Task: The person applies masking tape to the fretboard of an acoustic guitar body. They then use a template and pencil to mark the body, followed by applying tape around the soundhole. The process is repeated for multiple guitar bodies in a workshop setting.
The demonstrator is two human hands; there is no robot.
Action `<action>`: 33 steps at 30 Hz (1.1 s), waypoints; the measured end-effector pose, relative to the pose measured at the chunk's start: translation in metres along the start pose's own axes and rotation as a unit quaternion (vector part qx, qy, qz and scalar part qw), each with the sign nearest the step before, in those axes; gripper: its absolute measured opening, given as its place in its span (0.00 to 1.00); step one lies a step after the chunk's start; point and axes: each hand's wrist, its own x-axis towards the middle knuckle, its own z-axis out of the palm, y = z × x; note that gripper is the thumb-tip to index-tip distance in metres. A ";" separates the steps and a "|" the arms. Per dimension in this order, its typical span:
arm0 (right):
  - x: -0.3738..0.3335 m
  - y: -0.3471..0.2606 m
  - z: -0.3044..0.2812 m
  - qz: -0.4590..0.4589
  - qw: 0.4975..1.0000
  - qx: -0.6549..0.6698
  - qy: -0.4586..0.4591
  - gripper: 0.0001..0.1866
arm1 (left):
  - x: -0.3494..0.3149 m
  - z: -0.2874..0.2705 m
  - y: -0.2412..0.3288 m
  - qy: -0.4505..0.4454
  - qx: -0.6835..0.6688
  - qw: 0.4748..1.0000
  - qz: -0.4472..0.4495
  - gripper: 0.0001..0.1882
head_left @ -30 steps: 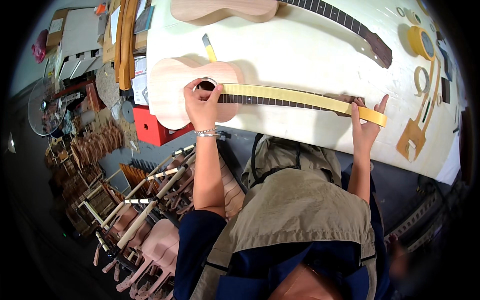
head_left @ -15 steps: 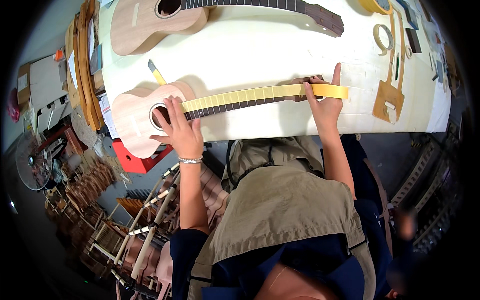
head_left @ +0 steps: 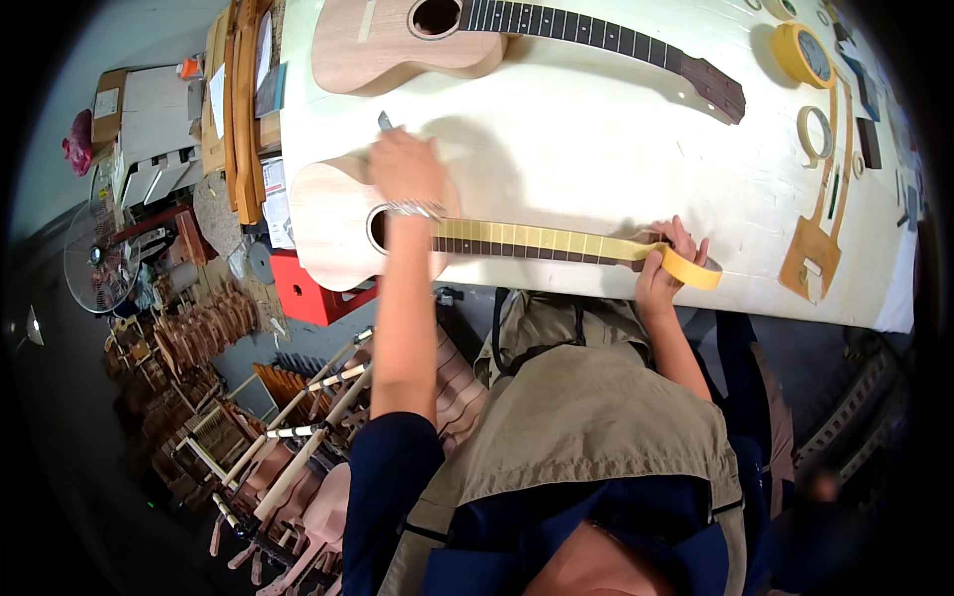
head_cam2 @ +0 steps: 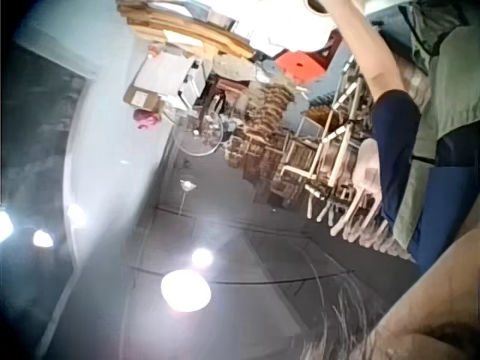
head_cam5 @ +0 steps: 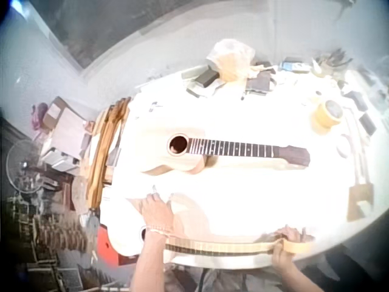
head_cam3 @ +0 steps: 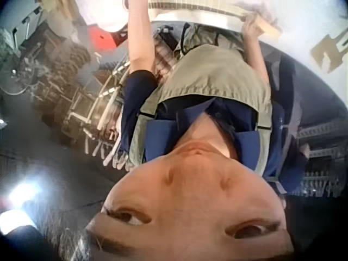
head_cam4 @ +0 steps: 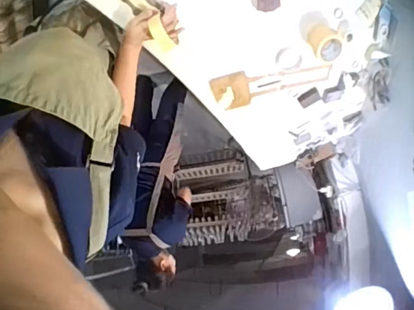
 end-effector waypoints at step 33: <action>0.074 0.002 0.025 -0.079 0.995 0.060 0.012 0.18 | -0.129 -0.012 0.134 -0.139 -0.674 0.725 0.017 0.26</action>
